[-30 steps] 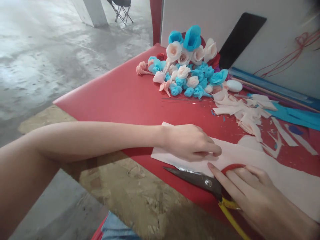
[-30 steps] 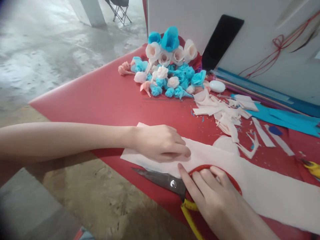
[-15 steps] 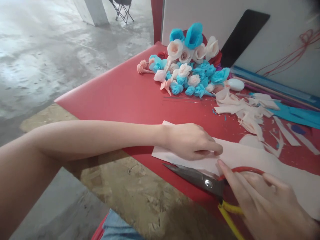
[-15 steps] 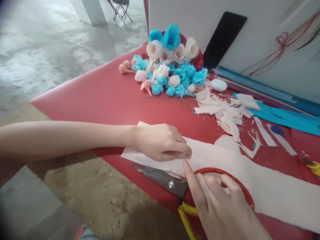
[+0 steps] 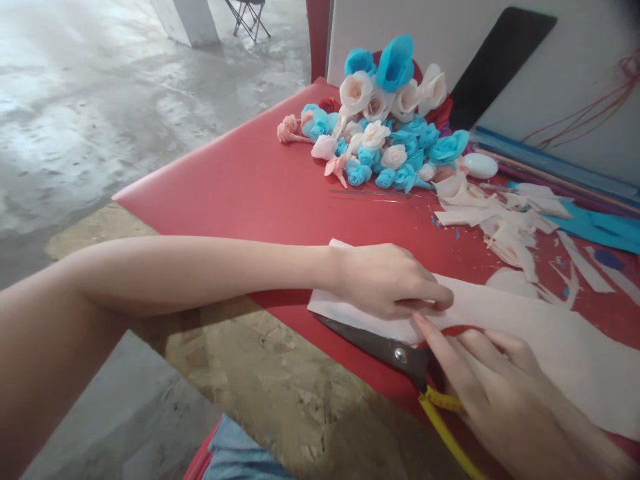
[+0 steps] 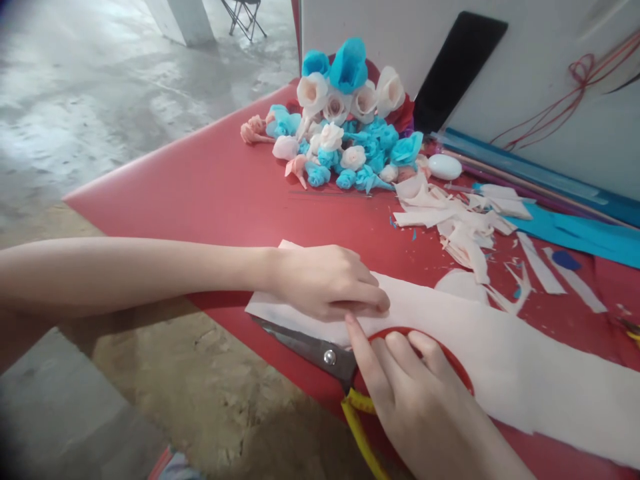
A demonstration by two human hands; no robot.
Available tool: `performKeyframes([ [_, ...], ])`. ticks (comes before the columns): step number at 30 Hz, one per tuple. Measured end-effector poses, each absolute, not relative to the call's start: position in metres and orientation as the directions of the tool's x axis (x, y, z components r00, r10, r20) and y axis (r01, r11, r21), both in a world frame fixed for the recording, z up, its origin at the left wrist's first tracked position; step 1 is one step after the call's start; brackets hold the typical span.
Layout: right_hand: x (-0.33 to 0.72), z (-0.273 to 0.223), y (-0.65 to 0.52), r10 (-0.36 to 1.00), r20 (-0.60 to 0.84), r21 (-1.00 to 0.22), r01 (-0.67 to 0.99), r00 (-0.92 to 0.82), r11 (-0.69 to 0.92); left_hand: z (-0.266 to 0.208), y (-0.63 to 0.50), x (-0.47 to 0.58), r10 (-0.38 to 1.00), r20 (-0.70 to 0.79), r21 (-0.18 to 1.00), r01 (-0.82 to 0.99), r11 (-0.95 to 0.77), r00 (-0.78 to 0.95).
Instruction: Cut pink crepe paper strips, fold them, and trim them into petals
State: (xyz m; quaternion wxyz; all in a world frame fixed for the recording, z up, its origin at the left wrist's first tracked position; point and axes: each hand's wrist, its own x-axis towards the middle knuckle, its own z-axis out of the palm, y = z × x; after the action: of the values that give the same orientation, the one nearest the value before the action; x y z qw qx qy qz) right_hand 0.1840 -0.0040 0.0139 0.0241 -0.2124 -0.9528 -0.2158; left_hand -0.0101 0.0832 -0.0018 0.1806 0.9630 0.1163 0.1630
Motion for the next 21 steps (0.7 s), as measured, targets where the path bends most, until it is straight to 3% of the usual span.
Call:
performKeyframes([
  [4, 0.186, 0.014, -0.006, 0.376, 0.166, 0.351, 0.412, -0.911, 0.841, -0.003, 0.083, -0.010, 0.288, 0.305, 0.371, 0.166, -0.914, 0.908],
  [10, 0.185, 0.014, -0.014, 0.476, 0.126, 0.447, 0.479, -0.870, 0.756, -0.003, 0.084, -0.010, 0.285, 0.281, 0.384, 0.164, -0.909, 0.916],
  [21, 0.171, 0.012, -0.003, 0.361, 0.077, 0.442, 0.356, -0.929, 0.823, 0.001, 0.085, -0.011, 0.273, 0.212, 0.395, 0.173, -0.902, 0.938],
])
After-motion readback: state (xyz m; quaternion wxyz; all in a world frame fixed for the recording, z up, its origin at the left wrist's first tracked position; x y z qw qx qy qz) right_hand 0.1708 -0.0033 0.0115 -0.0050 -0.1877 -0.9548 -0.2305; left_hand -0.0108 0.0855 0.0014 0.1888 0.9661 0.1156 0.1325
